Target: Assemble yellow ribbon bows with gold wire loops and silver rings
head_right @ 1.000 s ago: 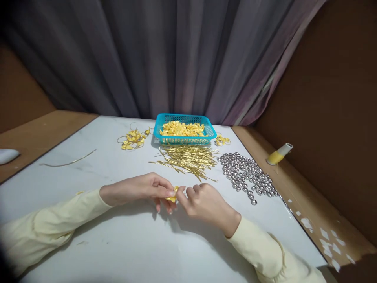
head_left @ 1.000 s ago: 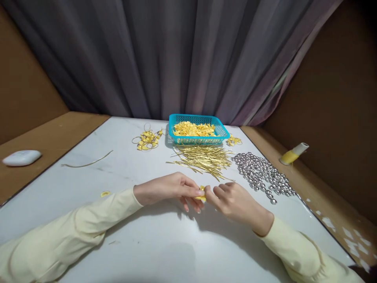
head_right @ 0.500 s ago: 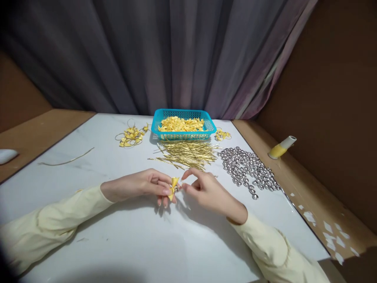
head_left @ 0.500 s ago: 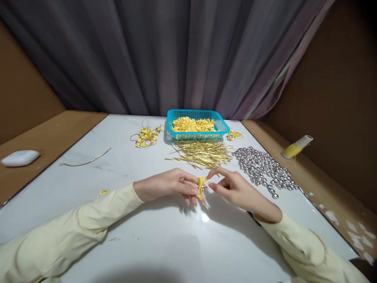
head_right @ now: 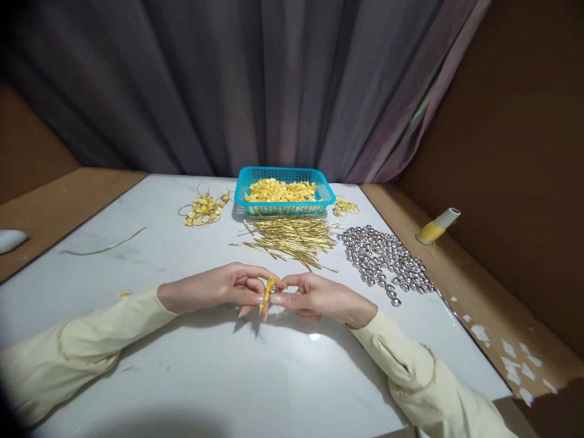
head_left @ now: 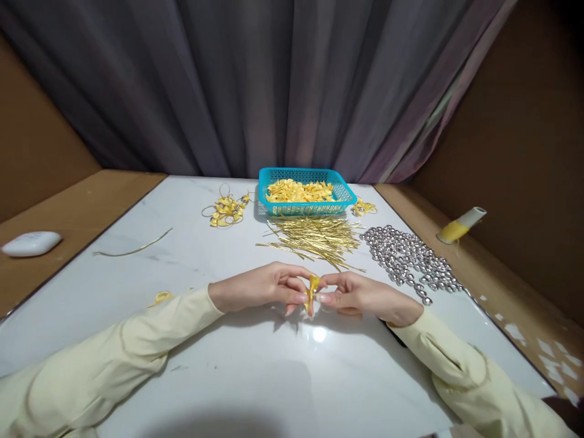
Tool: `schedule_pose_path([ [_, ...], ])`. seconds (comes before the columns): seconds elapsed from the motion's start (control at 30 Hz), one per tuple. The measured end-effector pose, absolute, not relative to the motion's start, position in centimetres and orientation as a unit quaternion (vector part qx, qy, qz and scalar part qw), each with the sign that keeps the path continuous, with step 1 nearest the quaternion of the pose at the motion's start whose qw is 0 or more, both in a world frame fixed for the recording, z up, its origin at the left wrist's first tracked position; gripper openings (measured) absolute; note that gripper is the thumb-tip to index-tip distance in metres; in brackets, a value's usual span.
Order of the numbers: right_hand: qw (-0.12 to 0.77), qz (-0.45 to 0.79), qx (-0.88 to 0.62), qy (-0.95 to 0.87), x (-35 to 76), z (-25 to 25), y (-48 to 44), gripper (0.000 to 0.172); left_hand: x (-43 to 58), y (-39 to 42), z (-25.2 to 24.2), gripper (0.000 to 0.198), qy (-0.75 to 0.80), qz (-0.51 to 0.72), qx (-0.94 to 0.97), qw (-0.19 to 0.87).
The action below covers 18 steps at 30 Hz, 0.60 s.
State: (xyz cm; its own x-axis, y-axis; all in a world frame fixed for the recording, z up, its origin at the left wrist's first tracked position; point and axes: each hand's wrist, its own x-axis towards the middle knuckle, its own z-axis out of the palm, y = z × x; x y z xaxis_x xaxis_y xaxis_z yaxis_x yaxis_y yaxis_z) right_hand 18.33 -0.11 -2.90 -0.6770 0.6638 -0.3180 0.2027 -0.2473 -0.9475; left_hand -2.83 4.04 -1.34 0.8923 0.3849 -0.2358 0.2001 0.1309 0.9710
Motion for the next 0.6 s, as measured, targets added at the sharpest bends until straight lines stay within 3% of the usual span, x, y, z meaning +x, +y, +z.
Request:
schedule_pose_path([
  [0.33, 0.169, 0.622, -0.401, -0.651, 18.6, -2.6, -0.1, 0.028, -2.7, 4.2, -1.1, 0.035, 0.274, 0.088, 0.666, 0.688],
  [0.6, 0.153, 0.585, -0.427, -0.673, 18.7, -2.0, -0.5, 0.036, -2.5, 4.2, -1.2, 0.025, 0.314, 0.105, 0.665, 0.669],
])
